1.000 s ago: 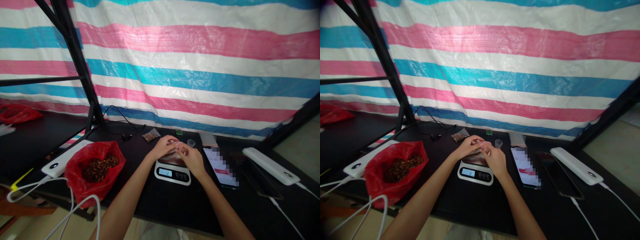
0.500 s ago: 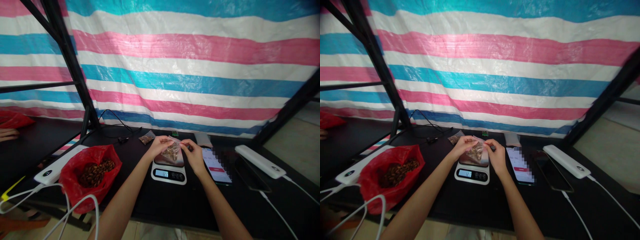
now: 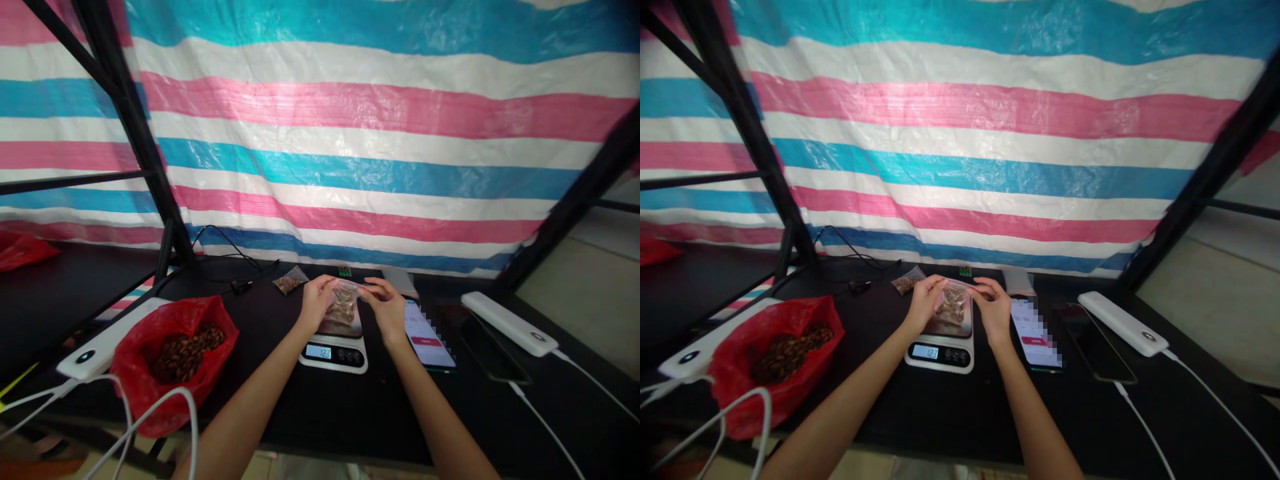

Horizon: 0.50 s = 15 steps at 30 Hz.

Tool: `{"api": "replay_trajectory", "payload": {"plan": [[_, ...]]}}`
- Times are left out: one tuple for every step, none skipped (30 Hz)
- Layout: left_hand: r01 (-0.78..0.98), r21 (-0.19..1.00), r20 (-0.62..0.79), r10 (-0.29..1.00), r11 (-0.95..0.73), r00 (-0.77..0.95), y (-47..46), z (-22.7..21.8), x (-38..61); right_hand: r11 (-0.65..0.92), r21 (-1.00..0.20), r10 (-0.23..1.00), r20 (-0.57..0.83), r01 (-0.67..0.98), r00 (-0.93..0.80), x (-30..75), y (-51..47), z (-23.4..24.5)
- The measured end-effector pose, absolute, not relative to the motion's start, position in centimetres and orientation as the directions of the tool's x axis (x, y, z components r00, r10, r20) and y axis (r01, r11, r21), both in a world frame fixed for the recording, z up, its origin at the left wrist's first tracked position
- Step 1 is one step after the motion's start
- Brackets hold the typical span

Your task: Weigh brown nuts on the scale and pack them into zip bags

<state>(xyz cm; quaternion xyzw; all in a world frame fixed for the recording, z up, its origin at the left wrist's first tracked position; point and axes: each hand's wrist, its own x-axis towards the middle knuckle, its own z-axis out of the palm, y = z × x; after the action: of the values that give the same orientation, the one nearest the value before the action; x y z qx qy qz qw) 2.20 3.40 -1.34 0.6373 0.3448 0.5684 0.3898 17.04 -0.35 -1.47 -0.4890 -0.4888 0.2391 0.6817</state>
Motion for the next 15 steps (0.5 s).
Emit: {"api": "replay_trajectory", "payload": {"plan": [[0.012, 0.88, 0.47, 0.874, -0.475, 0.119, 3.37, -1.35, 2.15, 0.402, -0.905, 0.809, 0.422, 0.139, 0.409, 17.16, -0.3, -1.48], [0.027, 0.871, 0.484, 0.866, -0.49, 0.123, 3.35, -1.36, 2.09, 0.403, -0.905, 0.808, 0.42, 0.134, 0.413, 17.28, -0.26, -1.48], [0.038, 0.865, 0.492, 0.861, -0.501, 0.129, 3.35, -1.36, 2.02, 0.407, -0.903, 0.804, 0.425, 0.135, 0.417, 17.41, -0.19, -1.49], [0.042, 0.861, 0.498, 0.857, -0.507, 0.135, 3.37, -1.36, 1.95, 0.415, -0.899, 0.793, 0.434, 0.141, 0.427, 17.52, -0.11, -1.51], [0.037, 0.86, 0.501, 0.855, -0.509, 0.136, 3.41, -1.36, 1.88, 0.422, -0.894, 0.786, 0.443, 0.15, 0.431, 17.62, -0.03, -1.52], [0.028, 0.86, 0.502, 0.854, -0.509, 0.136, 3.46, -1.35, 1.83, 0.426, -0.891, 0.781, 0.449, 0.157, 0.433, 17.71, 0.06, -1.54], [0.017, 0.862, 0.501, 0.856, -0.507, 0.129, 3.49, -1.32, 1.79, 0.425, -0.89, 0.782, 0.452, 0.162, 0.43, 17.76, 0.13, -1.55], [0.007, 0.865, 0.497, 0.86, -0.501, 0.116, 3.5, -1.27, 1.75, 0.421, -0.892, 0.789, 0.45, 0.166, 0.418, 17.77, 0.18, -1.57], [-0.001, 0.87, 0.491, 0.865, -0.494, 0.104, 3.48, -1.19, 1.72, 0.417, -0.893, 0.796, 0.449, 0.169, 0.406, 17.74, 0.2, -1.59], [-0.009, 0.875, 0.483, 0.871, -0.484, 0.093, 3.41, -1.08, 1.7, 0.415, -0.892, 0.8, 0.45, 0.176, 0.396, 17.66, 0.18, -1.62], [-0.021, 0.88, 0.474, 0.876, -0.474, 0.089, 3.32, -0.96, 1.68, 0.415, -0.89, 0.801, 0.456, 0.188, 0.389, 17.54, 0.14, -1.66], [-0.033, 0.886, 0.463, 0.881, -0.463, 0.091, 3.2, -0.81, 1.65, 0.416, -0.887, 0.799, 0.462, 0.202, 0.385, 17.4, 0.07, -1.73], [-0.044, 0.891, 0.455, 0.886, -0.453, 0.094, 3.09, -0.66, 1.62, 0.415, -0.884, 0.798, 0.468, 0.216, 0.38, 17.24, 0.0, -1.81], [-0.052, 0.893, 0.45, 0.888, -0.447, 0.095, 2.98, -0.52, 1.59, 0.41, -0.884, 0.802, 0.467, 0.225, 0.373, 17.09, -0.05, -1.92], [-0.056, 0.893, 0.449, 0.888, -0.446, 0.093, 2.9, -0.41, 1.54, 0.403, -0.886, 0.812, 0.461, 0.229, 0.358, 16.97, -0.08, -2.04]]}}
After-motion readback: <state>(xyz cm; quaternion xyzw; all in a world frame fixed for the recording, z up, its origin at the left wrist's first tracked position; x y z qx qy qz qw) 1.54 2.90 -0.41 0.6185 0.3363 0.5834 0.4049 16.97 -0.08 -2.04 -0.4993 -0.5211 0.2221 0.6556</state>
